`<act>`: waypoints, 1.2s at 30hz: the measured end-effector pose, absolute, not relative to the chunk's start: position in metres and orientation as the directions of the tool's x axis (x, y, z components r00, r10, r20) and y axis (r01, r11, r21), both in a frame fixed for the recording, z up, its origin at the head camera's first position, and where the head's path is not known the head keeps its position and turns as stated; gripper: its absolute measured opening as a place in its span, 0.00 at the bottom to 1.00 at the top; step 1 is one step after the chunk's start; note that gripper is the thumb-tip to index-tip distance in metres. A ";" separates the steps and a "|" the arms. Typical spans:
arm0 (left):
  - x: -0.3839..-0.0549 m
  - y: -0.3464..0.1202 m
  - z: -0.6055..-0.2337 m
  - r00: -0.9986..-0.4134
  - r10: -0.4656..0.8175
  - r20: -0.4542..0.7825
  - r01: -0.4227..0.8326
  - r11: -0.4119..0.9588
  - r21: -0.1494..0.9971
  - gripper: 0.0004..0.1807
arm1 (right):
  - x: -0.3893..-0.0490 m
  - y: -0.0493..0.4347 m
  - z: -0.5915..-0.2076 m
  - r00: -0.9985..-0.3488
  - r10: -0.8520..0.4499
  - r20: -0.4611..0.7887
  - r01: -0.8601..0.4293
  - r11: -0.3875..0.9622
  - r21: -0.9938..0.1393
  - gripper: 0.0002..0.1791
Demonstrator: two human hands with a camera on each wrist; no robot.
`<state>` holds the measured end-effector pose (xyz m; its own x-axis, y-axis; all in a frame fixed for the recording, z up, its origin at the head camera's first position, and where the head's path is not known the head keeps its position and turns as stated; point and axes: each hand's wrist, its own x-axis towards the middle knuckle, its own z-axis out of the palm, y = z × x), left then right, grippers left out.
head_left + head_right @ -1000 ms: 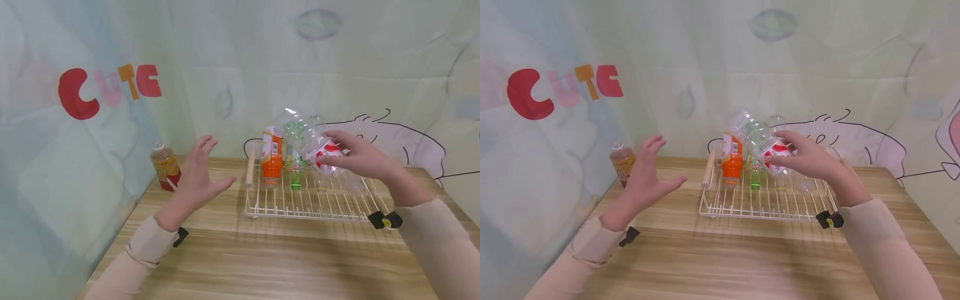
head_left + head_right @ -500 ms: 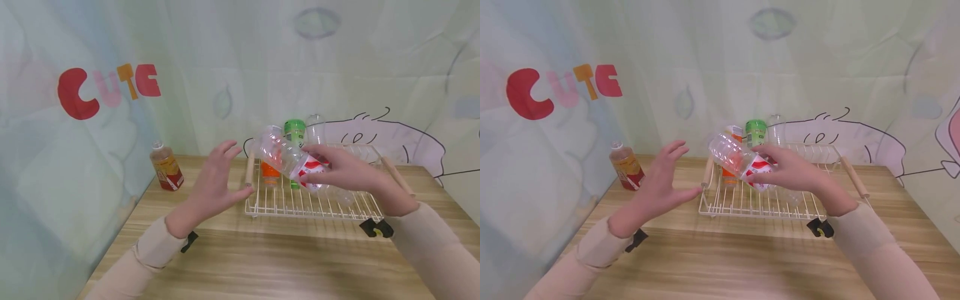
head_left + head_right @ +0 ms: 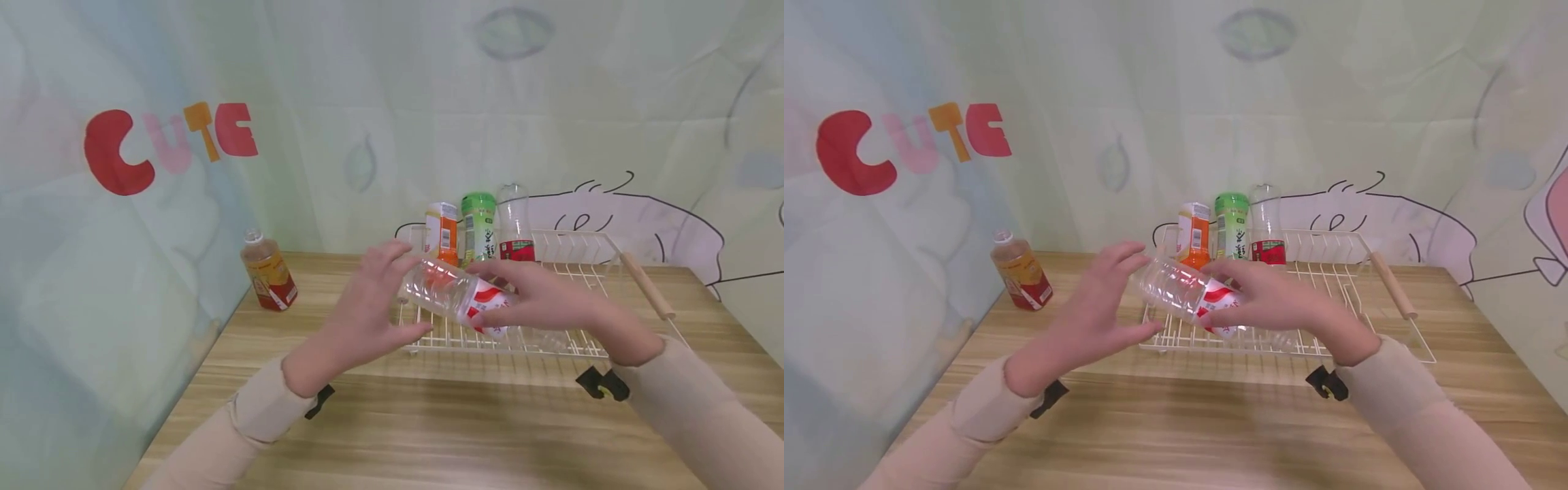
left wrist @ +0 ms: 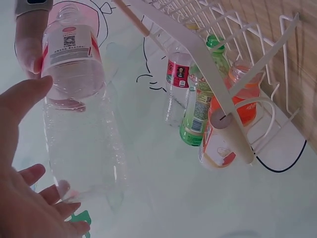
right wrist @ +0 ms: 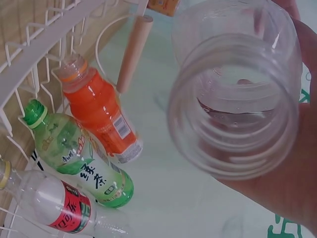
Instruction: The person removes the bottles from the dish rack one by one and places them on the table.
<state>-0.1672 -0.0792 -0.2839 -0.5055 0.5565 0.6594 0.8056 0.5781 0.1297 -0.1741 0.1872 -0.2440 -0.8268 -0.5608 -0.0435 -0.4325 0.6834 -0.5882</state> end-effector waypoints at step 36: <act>-0.155 -0.066 -0.298 -0.575 0.671 0.468 0.771 0.636 0.036 0.37 | -0.176 0.173 -0.266 -0.719 -0.694 0.040 -0.599 0.590 -0.542 0.30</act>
